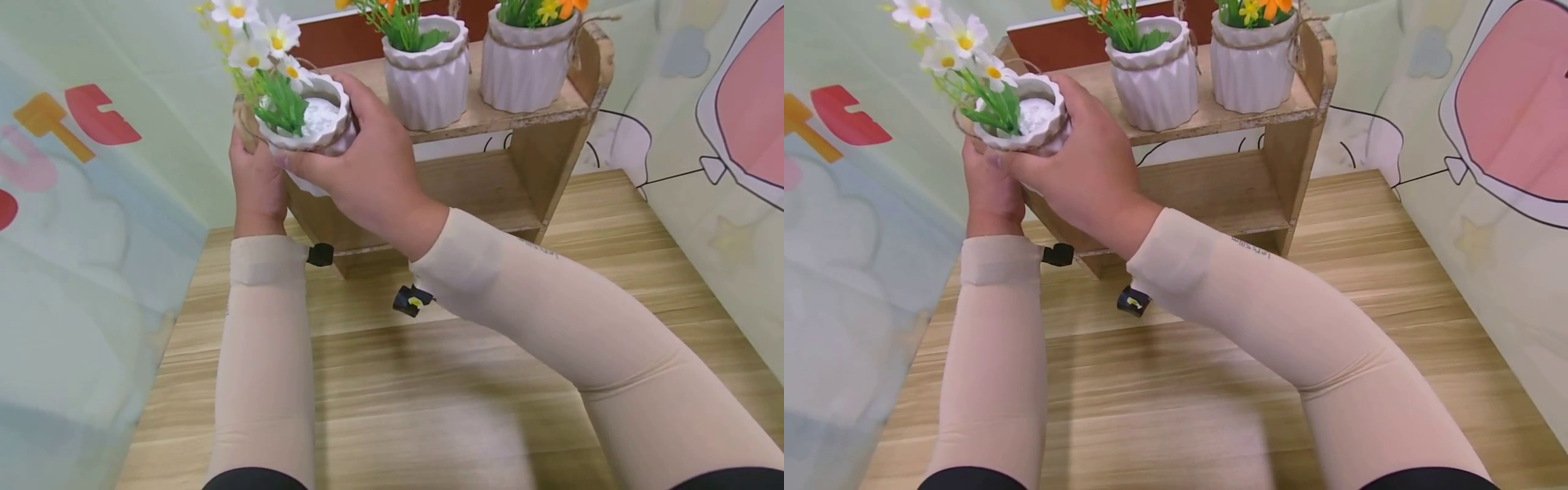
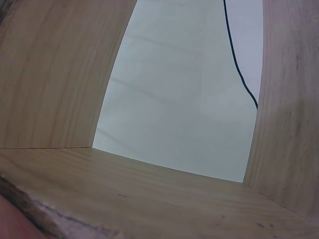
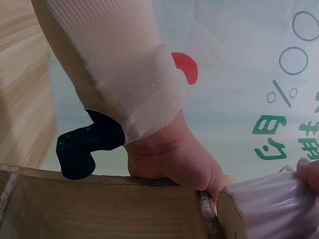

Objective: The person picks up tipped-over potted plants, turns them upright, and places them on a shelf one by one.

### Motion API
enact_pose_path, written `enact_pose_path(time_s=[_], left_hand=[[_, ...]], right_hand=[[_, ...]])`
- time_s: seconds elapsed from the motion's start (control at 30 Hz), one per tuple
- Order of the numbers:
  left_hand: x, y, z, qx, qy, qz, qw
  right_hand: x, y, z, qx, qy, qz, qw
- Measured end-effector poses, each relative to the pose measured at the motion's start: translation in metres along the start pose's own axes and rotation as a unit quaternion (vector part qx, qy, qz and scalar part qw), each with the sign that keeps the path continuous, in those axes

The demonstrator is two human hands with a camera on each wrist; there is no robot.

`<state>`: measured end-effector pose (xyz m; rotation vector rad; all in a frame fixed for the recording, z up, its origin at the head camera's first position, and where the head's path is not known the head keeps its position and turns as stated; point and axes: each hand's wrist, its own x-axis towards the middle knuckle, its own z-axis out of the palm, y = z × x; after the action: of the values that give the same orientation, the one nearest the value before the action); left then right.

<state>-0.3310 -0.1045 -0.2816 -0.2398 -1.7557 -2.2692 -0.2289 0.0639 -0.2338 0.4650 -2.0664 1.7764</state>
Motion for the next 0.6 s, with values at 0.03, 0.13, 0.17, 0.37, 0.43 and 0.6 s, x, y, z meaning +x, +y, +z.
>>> enact_pose_path(time_s=[0.03,0.13,0.17,0.37,0.43,0.6], left_hand=[[0.0002,-0.0002,0.0,-0.001,0.0,0.0,1.0],[0.0011,-0.0007,-0.0002,-0.003,0.0,0.001,1.0],[0.0015,-0.0009,-0.0004,-0.002,0.0,0.002,1.0],[0.0024,-0.0014,0.0001,-0.001,0.001,0.006,1.0],[0.0018,-0.0011,0.0005,0.001,0.001,0.005,1.0],[-0.0001,0.0004,0.0008,0.005,0.003,0.001,1.0]], right_hand=[[0.0003,-0.0003,-0.0002,-0.003,0.001,0.0,1.0],[0.0009,-0.0015,-0.0004,-0.003,0.0,0.004,1.0],[0.0011,-0.0018,-0.0005,-0.005,-0.001,0.005,1.0],[0.0028,-0.0027,-0.0012,-0.013,0.0,0.017,1.0],[0.0036,-0.0028,-0.0015,-0.013,0.0,0.021,1.0],[0.0057,-0.0033,-0.002,-0.012,-0.007,0.027,1.0]])
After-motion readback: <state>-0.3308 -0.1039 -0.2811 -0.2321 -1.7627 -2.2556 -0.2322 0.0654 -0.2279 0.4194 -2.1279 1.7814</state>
